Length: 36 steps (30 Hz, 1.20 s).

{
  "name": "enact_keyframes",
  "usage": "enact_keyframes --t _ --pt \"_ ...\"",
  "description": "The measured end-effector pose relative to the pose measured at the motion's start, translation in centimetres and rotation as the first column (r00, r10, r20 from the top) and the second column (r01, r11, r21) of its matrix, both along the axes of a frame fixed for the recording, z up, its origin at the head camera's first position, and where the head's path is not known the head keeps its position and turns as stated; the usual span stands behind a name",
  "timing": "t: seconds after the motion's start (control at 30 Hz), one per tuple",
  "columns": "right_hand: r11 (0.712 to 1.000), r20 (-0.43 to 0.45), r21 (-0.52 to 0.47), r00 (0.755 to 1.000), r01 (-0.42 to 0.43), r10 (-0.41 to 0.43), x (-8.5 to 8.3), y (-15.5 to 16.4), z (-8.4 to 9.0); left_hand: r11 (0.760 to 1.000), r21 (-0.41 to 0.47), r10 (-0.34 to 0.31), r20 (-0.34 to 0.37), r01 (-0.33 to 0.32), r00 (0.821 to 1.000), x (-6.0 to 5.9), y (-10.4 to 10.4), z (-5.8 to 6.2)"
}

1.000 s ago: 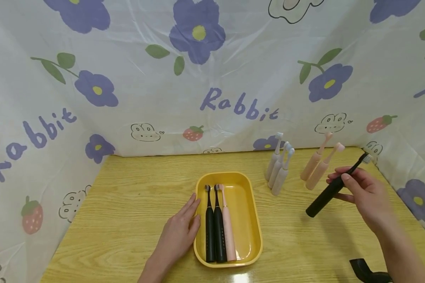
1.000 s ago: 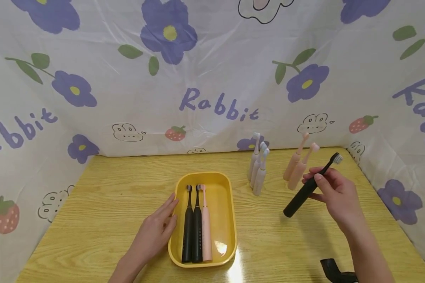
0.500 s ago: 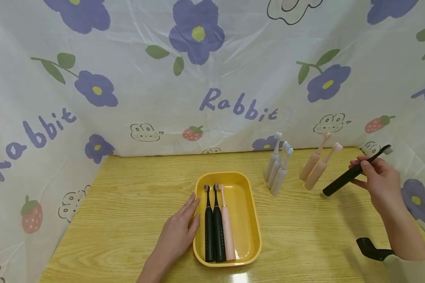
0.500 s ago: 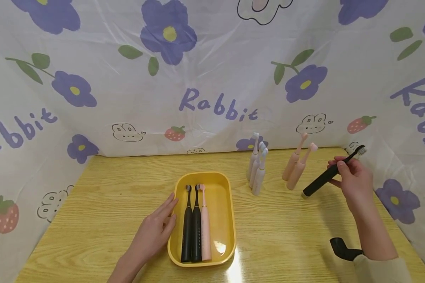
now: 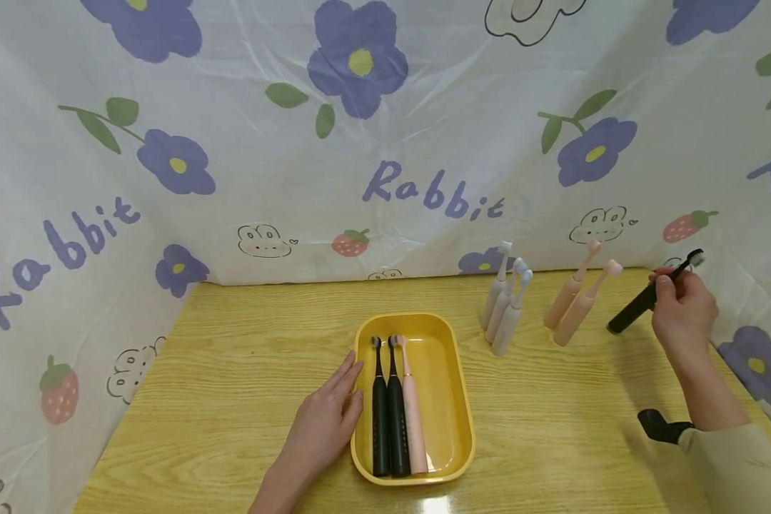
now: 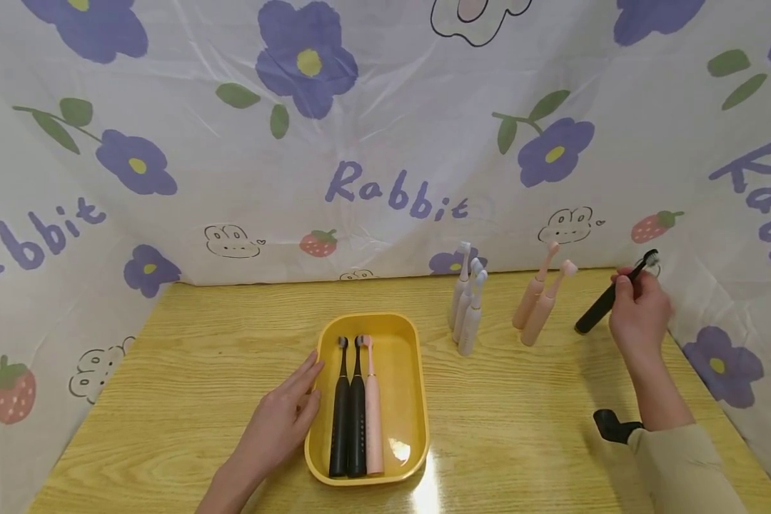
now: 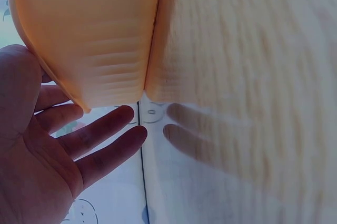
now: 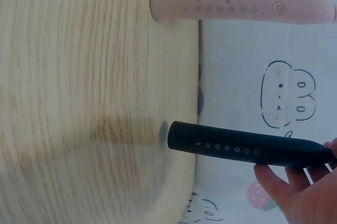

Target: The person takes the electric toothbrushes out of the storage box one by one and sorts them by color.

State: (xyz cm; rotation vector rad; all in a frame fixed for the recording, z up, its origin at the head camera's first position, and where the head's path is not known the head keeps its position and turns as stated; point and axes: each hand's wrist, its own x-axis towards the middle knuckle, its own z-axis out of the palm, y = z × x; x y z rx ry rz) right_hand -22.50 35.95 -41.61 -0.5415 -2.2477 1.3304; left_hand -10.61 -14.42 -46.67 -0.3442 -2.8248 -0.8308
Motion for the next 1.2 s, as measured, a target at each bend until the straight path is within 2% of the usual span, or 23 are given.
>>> enact_keyframes --t 0.3,0.5,0.93,1.1,1.13,1.2 --pt "0.997 0.04 0.079 0.999 0.008 -0.011 -0.8 0.0 -0.4 1.0 0.005 -0.001 0.001 0.001 1.0 0.0 -0.1 -0.1" --pt "0.997 0.007 0.081 1.0 0.013 -0.014 -1.1 0.1 -0.4 1.0 0.008 -0.003 0.007 0.003 1.0 0.0 0.0 0.0" --pt "0.994 0.05 0.112 0.999 0.012 -0.018 -1.7 0.2 -0.4 1.0 -0.006 -0.002 0.008 0.002 1.0 0.0 -0.1 0.0" --pt "0.999 0.097 0.038 0.995 0.026 -0.029 -1.4 0.1 0.1 1.0 -0.005 -0.001 0.015 0.001 1.0 0.1 -0.1 0.0" --pt "0.999 0.086 0.014 0.995 0.043 -0.044 -1.2 -0.1 0.2 1.0 -0.004 -0.001 0.015 0.002 1.0 0.1 -0.1 0.0" --pt "0.994 -0.004 -0.029 0.995 0.103 -0.104 -0.9 -0.6 0.6 1.0 -0.001 -0.003 0.015 0.003 1.0 0.1 -0.1 0.1"
